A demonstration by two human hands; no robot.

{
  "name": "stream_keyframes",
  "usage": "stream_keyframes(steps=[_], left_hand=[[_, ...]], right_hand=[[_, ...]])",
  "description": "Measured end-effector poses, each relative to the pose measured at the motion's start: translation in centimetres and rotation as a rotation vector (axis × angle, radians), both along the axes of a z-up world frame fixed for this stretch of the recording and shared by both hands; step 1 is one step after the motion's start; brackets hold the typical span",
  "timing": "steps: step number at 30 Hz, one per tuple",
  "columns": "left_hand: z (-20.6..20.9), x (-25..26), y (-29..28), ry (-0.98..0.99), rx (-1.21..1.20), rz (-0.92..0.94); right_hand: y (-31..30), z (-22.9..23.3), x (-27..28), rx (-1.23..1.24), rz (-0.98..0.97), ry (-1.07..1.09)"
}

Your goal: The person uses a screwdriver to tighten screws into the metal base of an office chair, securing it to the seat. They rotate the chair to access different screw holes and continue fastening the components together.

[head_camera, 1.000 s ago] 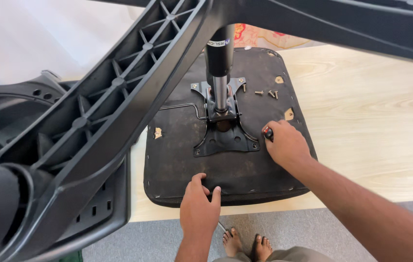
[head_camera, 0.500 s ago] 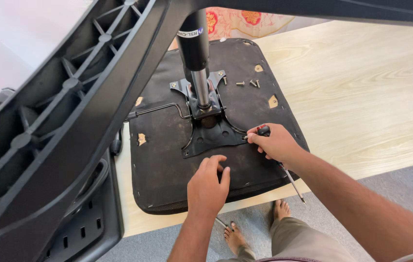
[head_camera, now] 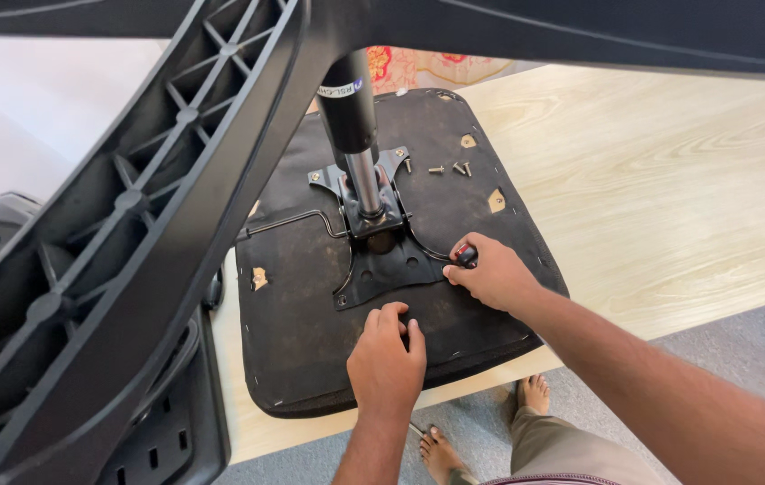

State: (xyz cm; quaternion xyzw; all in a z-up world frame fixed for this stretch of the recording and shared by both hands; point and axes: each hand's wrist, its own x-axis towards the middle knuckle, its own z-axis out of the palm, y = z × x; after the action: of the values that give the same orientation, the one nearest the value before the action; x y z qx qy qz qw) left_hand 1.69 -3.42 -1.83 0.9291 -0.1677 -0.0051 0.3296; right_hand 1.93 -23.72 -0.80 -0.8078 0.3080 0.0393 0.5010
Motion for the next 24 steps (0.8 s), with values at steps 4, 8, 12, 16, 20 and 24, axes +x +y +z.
stream_keyframes(steps=[4, 8, 12, 16, 20, 24], left_hand=[[0.1, -0.1, 0.2, -0.014, 0.022, -0.008], [0.3, -0.1, 0.0, 0.007, 0.053, -0.007], [0.4, -0.4, -0.6, 0.081, 0.076, -0.05], [-0.4, -0.5, -1.1, -0.228, 0.039, -0.325], [-1.6, -0.4, -2.5, -0.351, 0.036, -0.416], [-2.3, 0.2, -3.4, -0.326, 0.084, -0.458]], right_hand=[[-0.4, 0.7, -0.1, 0.058, -0.101, -0.005], [-1.7, 2.2, 0.1, 0.514, -0.277, -0.316], [-1.9, 4.1, 0.5, 0.71, -0.379, -0.719], [-1.5, 5.9, 0.8, 0.776, -0.345, -0.954], [-1.2, 6.2, 1.4, 0.774, -0.319, -1.005], [-1.2, 5.9, 1.7, 0.73, -0.317, -1.02]])
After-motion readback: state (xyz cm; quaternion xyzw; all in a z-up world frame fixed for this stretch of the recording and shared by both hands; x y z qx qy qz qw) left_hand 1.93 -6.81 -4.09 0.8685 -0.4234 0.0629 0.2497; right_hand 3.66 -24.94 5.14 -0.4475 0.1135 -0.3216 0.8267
